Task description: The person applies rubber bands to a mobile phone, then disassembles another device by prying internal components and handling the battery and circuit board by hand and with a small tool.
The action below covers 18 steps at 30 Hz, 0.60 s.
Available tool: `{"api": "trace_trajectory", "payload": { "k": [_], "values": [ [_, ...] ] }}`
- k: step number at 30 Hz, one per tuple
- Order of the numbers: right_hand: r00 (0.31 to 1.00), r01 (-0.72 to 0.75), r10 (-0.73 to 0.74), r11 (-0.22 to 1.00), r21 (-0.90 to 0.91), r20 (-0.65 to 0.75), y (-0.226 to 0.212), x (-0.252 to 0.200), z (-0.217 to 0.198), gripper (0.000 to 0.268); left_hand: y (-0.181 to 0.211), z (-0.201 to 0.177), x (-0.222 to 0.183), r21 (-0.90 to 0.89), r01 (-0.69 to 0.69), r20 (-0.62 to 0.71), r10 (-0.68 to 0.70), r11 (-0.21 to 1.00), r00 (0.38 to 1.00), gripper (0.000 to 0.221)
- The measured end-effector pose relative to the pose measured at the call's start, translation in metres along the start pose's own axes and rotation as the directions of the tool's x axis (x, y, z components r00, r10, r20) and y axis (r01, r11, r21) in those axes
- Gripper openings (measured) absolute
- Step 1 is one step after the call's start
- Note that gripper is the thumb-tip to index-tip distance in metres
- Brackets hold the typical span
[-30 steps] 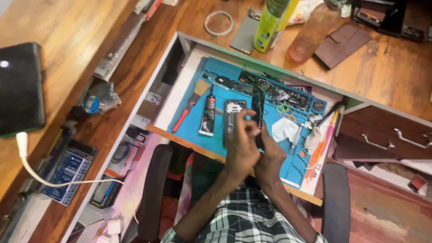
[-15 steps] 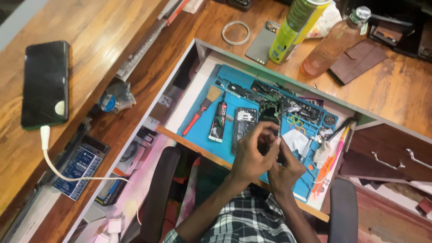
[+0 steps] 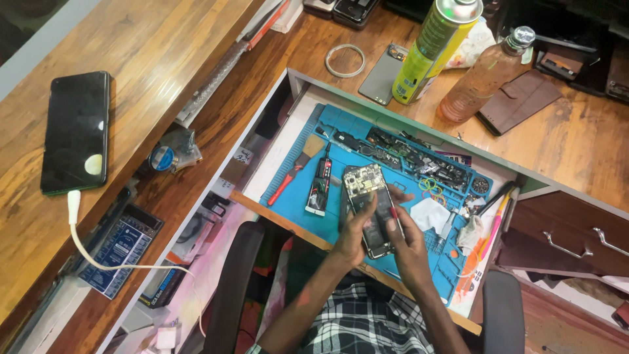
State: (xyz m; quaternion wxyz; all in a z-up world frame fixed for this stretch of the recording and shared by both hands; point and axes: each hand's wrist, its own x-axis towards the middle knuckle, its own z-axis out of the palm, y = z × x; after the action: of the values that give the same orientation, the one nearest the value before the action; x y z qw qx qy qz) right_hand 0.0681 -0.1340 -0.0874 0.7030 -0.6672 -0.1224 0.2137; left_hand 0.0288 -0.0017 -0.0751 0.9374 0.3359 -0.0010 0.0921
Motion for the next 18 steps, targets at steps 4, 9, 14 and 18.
{"api": "trace_trajectory", "payload": {
  "k": [4,9,14,18],
  "values": [
    [1.000,0.018,-0.016,0.988,-0.151,0.014,-0.016,0.007,0.009,0.048,0.004,0.004,0.001,-0.016,0.014,0.011,-0.014,1.000,1.000,0.068],
    [0.963,0.014,-0.155,0.846,-0.533,-0.222,-0.028,0.001,0.032,0.034,0.012,0.006,0.003,-0.138,-0.133,0.042,0.140,0.981,0.989,0.062],
    [0.714,0.457,-0.700,0.442,-0.772,0.022,-0.042,0.000,0.035,0.010,0.010,0.014,0.001,-0.191,-0.207,0.100,0.228,0.960,0.968,0.039],
    [0.599,0.516,-0.799,0.330,-0.790,0.058,-0.048,0.002,0.036,0.008,0.008,0.027,-0.001,-0.057,-0.269,-0.056,0.266,0.962,0.962,0.029]
  ]
}}
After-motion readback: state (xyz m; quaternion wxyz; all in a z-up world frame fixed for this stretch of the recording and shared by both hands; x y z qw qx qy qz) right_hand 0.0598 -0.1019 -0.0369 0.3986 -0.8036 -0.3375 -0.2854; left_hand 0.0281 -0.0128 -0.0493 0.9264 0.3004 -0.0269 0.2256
